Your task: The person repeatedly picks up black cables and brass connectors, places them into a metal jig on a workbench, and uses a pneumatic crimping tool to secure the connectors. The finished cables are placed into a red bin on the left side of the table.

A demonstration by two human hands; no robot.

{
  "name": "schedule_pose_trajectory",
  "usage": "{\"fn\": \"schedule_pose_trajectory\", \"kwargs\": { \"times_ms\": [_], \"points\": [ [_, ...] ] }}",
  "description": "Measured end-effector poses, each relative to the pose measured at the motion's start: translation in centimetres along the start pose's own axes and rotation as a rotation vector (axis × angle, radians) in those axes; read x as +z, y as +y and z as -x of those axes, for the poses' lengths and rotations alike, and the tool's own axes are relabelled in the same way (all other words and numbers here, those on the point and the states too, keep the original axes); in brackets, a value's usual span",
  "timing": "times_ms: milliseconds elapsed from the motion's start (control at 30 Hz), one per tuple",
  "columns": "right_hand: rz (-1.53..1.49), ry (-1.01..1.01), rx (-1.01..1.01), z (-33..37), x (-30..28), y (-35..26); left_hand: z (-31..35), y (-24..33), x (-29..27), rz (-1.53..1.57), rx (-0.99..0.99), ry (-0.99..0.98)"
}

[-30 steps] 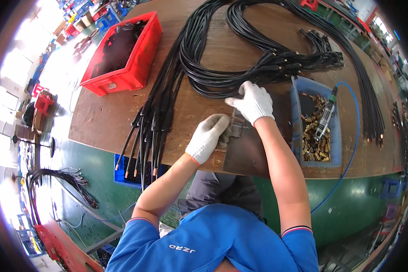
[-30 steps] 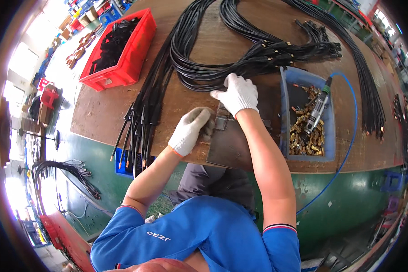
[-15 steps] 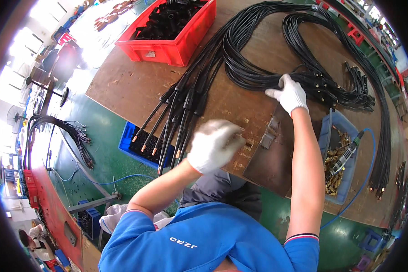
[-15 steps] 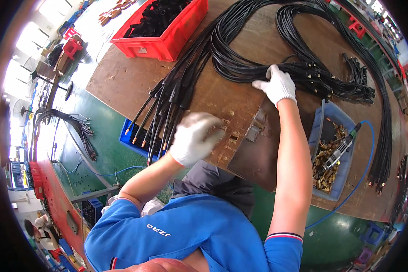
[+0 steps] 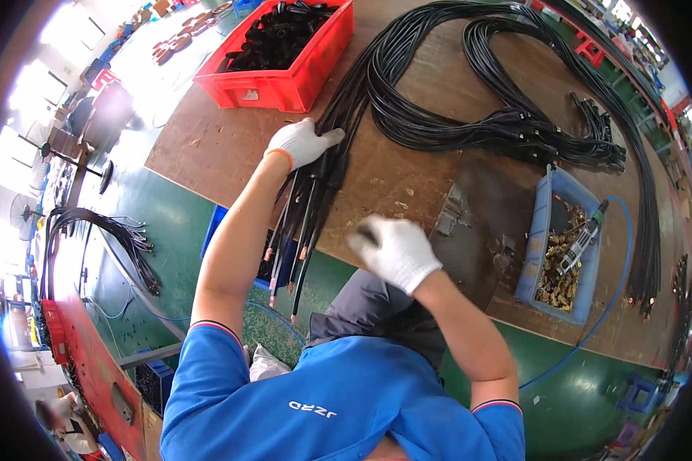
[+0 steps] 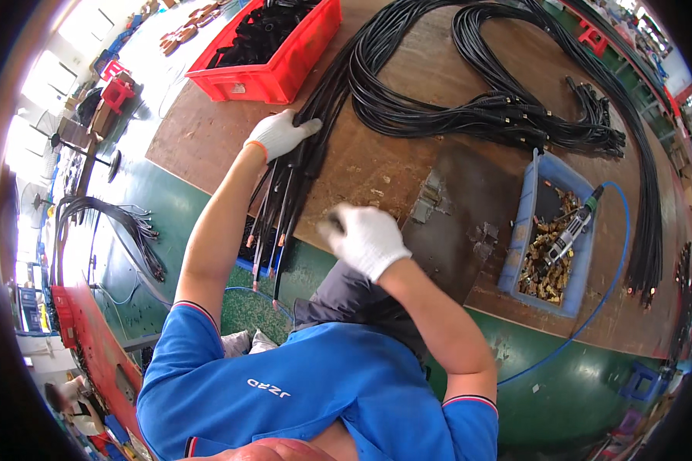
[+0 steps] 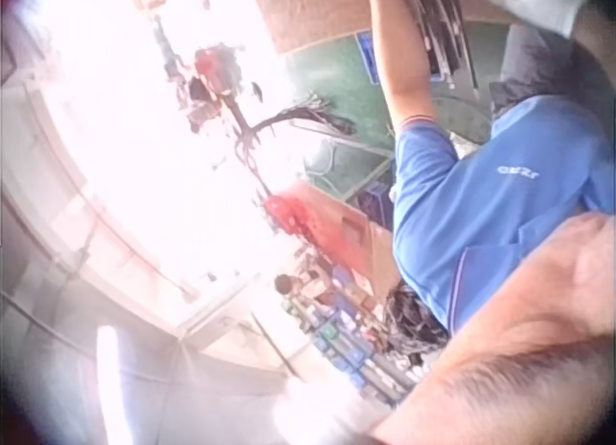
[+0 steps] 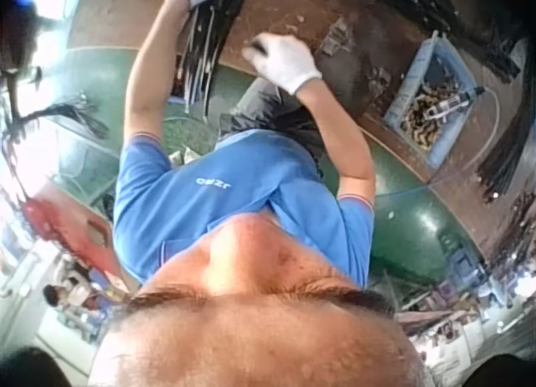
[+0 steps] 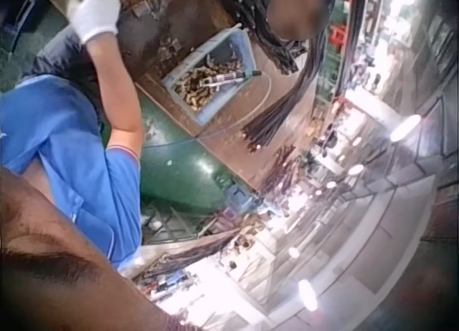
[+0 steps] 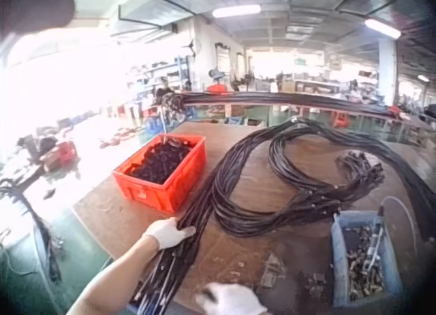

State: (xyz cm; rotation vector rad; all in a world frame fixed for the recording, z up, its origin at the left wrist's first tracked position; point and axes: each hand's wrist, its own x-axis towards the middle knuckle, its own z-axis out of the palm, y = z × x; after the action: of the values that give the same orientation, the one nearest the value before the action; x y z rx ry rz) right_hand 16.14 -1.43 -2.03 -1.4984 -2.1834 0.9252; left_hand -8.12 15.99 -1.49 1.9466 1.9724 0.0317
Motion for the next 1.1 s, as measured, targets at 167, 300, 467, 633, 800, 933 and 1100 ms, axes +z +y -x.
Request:
{"fn": "schedule_pose_trajectory", "kwargs": {
  "times_ms": [167, 300, 467, 633, 800, 933, 1100],
  "points": [
    [-0.108, 0.102, 0.021, 3.7, 3.8, -0.3, 1.8, 3.3, 2.6, 0.064, -0.012, 0.036],
    [-0.165, 0.145, 0.042, 4.7, 3.6, 0.2, 2.9, 5.3, 4.3, 0.142, -0.030, 0.074],
    [-0.046, 0.062, 0.095, 3.7, 2.6, 0.0, 3.7, 3.3, 1.4, 0.315, 0.012, -0.046],
    [0.226, -0.006, 0.110, 2.5, 1.8, -1.6, 5.1, -0.3, 0.6, 0.319, 0.007, 0.046],
    [0.158, -0.022, 0.158, 1.3, 1.8, -1.9, 9.7, 1.1, 1.8, 0.318, 0.348, 0.454],
    [-0.188, 0.028, 0.106, 1.1, -1.3, -0.4, 12.3, 3.2, 1.6, 0.279, 1.070, 0.342],
    [-0.171, -0.051, 0.098, 2.0, -7.1, 0.5, 12.1, 6.9, 2.0, 0.226, 1.180, 0.200]
  ]
}}
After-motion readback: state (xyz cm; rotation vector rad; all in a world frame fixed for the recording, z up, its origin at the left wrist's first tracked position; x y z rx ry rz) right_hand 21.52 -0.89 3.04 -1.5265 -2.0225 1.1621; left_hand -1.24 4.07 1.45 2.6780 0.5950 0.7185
